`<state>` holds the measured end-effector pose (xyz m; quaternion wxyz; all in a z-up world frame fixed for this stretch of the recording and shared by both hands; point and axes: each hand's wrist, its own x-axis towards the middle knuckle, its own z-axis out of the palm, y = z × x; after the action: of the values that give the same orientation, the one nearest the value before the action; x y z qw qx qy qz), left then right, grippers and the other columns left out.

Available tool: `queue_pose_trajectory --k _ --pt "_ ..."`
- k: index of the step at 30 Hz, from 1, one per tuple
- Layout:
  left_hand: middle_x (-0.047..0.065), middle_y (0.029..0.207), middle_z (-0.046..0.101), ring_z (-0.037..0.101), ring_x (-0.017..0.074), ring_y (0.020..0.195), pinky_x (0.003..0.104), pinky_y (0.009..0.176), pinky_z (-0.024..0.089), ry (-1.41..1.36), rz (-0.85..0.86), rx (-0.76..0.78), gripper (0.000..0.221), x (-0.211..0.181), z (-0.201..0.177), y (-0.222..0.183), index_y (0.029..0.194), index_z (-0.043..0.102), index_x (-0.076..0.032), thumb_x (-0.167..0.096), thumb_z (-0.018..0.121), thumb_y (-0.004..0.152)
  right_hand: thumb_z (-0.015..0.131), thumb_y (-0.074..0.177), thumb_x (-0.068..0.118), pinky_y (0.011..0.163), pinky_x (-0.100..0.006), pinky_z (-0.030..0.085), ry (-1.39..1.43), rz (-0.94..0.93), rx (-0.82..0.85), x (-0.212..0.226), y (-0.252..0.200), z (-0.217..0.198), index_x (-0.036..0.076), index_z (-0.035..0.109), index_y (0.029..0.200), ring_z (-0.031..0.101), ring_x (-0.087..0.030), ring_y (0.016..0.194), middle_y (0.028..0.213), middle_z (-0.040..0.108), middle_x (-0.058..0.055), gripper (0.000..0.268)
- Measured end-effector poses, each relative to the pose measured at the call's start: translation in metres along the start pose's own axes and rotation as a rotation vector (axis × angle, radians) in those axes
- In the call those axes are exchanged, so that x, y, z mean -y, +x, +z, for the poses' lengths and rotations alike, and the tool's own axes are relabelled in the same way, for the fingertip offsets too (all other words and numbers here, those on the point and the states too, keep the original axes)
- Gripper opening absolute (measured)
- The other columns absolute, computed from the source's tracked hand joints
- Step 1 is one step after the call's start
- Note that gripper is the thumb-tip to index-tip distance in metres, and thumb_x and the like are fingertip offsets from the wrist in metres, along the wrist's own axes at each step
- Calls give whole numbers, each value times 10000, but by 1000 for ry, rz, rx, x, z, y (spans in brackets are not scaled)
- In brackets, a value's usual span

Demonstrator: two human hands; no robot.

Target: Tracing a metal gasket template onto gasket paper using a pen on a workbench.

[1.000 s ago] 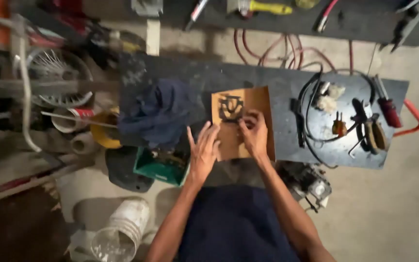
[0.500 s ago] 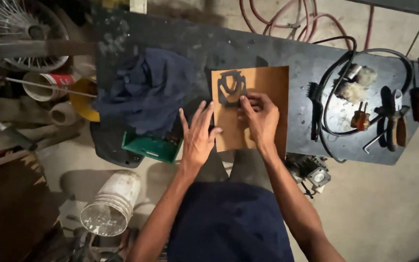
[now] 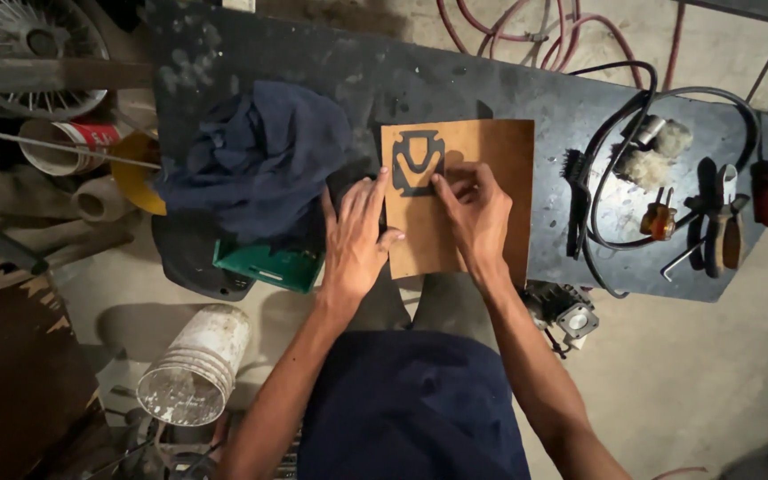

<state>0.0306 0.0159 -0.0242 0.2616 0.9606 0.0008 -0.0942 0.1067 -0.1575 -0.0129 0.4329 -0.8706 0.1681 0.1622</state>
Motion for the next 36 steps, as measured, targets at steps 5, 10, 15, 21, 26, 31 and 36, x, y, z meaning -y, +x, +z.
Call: queue_pose_trajectory --k 5,10,15,21,26,31,36 --pt "121 1408 612 525 284 1396 689 1199 218 9 -25 43 991 -4 -3 -1 1636 300 -105 -351 825 833 846 922 192 549 -303 561 64 -175 -12 -4 1 3 71 746 1149 711 -248 708 861 723 -165 276" --pt "118 1325 629 556 298 1349 741 1156 229 155 -1 92 852 -29 -18 14 1639 305 -178 -409 719 932 829 940 210 560 -341 577 25 -266 -13 -14 4 7 101 760 1170 728 -269 761 844 700 -136 263" --pt "127 1141 618 621 300 1091 680 991 435 178 -16 99 923 -26 -11 50 1665 235 -249 -512 731 933 854 915 216 545 -303 574 45 -260 -13 -19 7 4 138 766 1166 704 -229 668 791 684 -120 278" --pt "44 1068 548 557 238 1009 594 900 458 267 5 109 897 -9 4 56 1641 284 -266 -663 645 923 835 936 209 498 -275 552 174 -242 36 -29 15 -2 118 767 1195 629 -167 556 706 653 -98 283" --pt "48 1046 545 558 244 983 595 870 477 280 0 82 911 -11 4 54 1622 323 -223 -680 655 907 835 919 168 446 -284 546 179 -270 76 -21 15 -8 130 763 1224 654 -175 518 697 658 -99 316" --pt "50 1010 536 543 240 926 582 834 488 248 -11 28 888 -14 1 54 1605 356 -187 -659 662 919 824 922 162 460 -315 548 153 -307 112 -32 20 -6 143 756 1256 678 -207 519 727 679 -111 341" --pt "26 983 485 510 236 910 588 840 472 271 2 -16 873 -13 7 51 1610 356 -198 -634 656 916 827 918 166 444 -283 549 153 -317 119 -38 24 -5 147 759 1252 674 -173 478 742 666 -82 342"
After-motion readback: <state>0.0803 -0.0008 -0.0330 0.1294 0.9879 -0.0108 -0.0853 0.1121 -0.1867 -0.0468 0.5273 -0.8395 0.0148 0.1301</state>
